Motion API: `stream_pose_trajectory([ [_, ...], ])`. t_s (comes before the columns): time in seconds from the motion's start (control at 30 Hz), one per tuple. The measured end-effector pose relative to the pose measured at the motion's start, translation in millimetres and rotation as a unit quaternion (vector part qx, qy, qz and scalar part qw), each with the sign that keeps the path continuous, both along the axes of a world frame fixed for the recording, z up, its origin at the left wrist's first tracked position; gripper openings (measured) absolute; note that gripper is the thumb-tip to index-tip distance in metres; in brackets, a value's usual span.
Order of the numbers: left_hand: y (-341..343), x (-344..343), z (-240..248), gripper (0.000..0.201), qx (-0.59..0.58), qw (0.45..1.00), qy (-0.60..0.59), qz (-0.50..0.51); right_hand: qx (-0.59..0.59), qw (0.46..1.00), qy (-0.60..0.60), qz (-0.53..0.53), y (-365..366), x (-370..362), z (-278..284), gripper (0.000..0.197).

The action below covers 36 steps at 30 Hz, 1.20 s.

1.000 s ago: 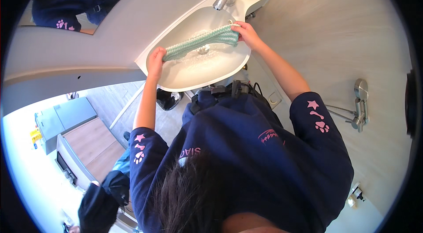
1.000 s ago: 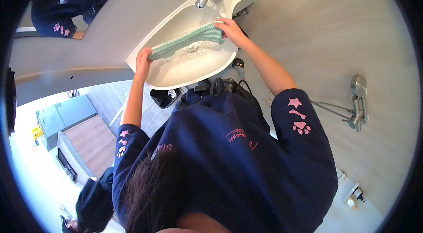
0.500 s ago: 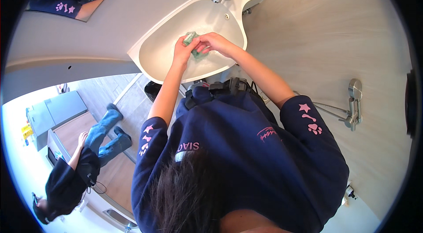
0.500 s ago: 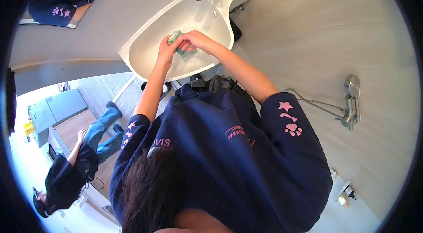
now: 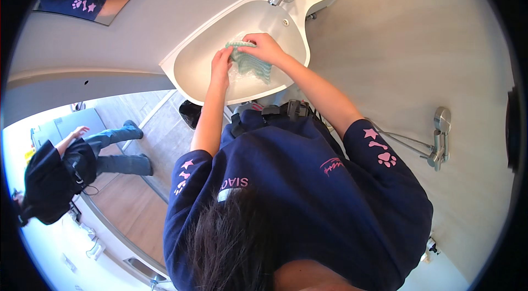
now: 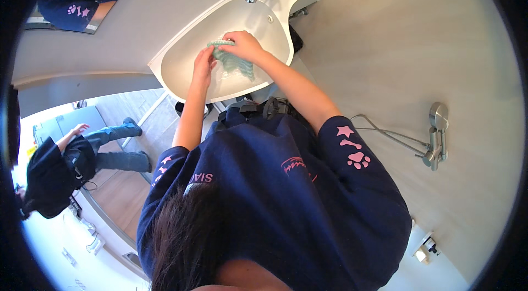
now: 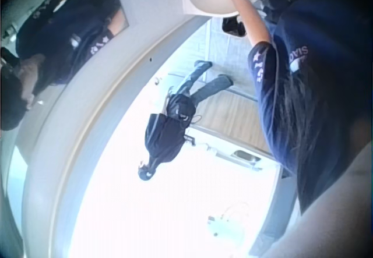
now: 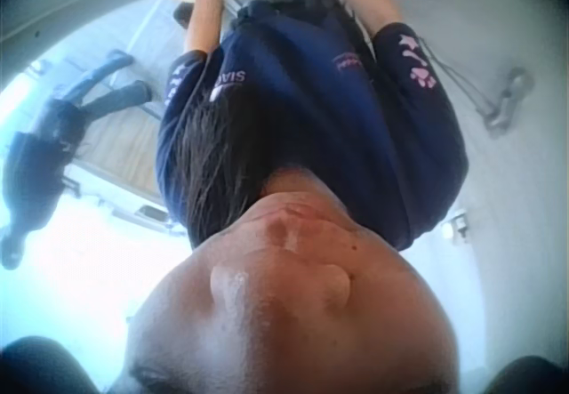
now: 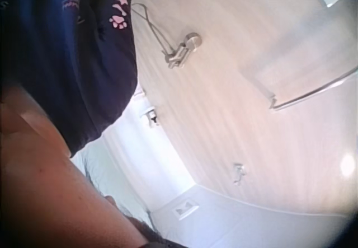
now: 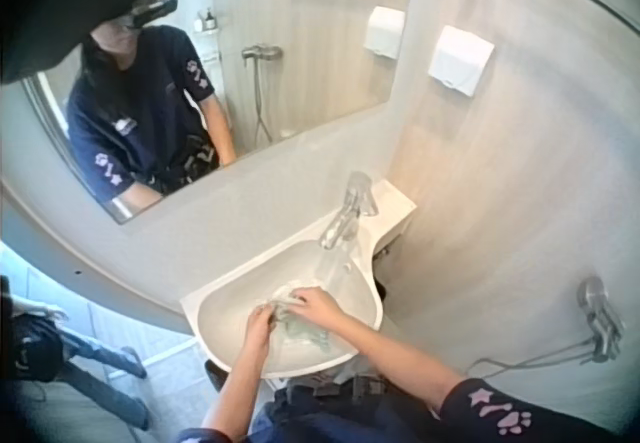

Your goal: Cleaning the sink, walls, and toilet area in a bathroom using a rag.

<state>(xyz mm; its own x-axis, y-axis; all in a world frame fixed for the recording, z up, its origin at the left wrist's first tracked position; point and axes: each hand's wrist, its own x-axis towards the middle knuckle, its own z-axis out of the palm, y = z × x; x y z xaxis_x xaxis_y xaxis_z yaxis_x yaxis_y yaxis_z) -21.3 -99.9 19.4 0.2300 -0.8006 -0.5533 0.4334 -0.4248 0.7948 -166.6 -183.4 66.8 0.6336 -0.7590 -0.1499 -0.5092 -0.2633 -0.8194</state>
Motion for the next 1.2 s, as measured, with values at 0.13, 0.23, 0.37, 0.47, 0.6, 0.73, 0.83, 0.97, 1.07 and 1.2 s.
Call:
stream_pose_trajectory([
  [0.13,14.5,-16.8,-45.8,0.053,0.221,0.956,0.086,0.171,0.030,0.993,-0.060,-0.093,17.1,23.6,-7.6,0.030],
  [0.23,-2.0,-51.0,-32.9,0.052,0.227,0.901,0.335,0.154,0.131,0.975,-0.078,-0.162,16.9,17.1,-30.1,0.034],
  [0.37,4.0,-46.9,-106.4,0.044,-0.046,0.864,0.499,0.049,-0.020,0.999,0.044,0.004,55.8,37.4,-45.3,0.035],
  [0.47,31.2,-20.7,-165.3,0.038,-0.327,0.753,0.569,-0.033,-0.143,0.981,0.105,0.084,72.0,54.7,-19.9,0.031],
  [0.6,-10.2,-60.7,-82.3,0.041,0.093,0.959,0.193,0.186,-0.175,0.969,0.170,0.035,4.3,2.3,-90.4,0.033],
  [0.73,-7.7,-33.4,-69.7,0.040,0.163,0.930,0.059,0.323,-0.197,0.952,0.202,-0.115,-6.3,2.3,-106.3,0.033],
  [0.83,1.3,-26.2,-77.8,0.041,0.171,0.934,0.031,0.312,-0.225,0.939,0.162,-0.206,0.6,10.2,-120.0,0.035],
  [0.97,-0.1,-28.7,-79.8,0.043,0.151,0.943,0.055,0.293,0.019,0.968,0.072,-0.242,26.1,37.6,-126.7,0.038],
  [1.07,-2.9,-18.7,-72.4,0.044,0.204,0.905,0.257,0.271,0.142,0.979,0.025,-0.143,40.3,45.9,-73.5,0.033],
  [1.2,10.5,-26.4,-92.4,0.041,-0.006,0.959,0.247,0.135,0.021,0.996,0.037,0.073,50.6,40.9,-53.0,0.024],
])
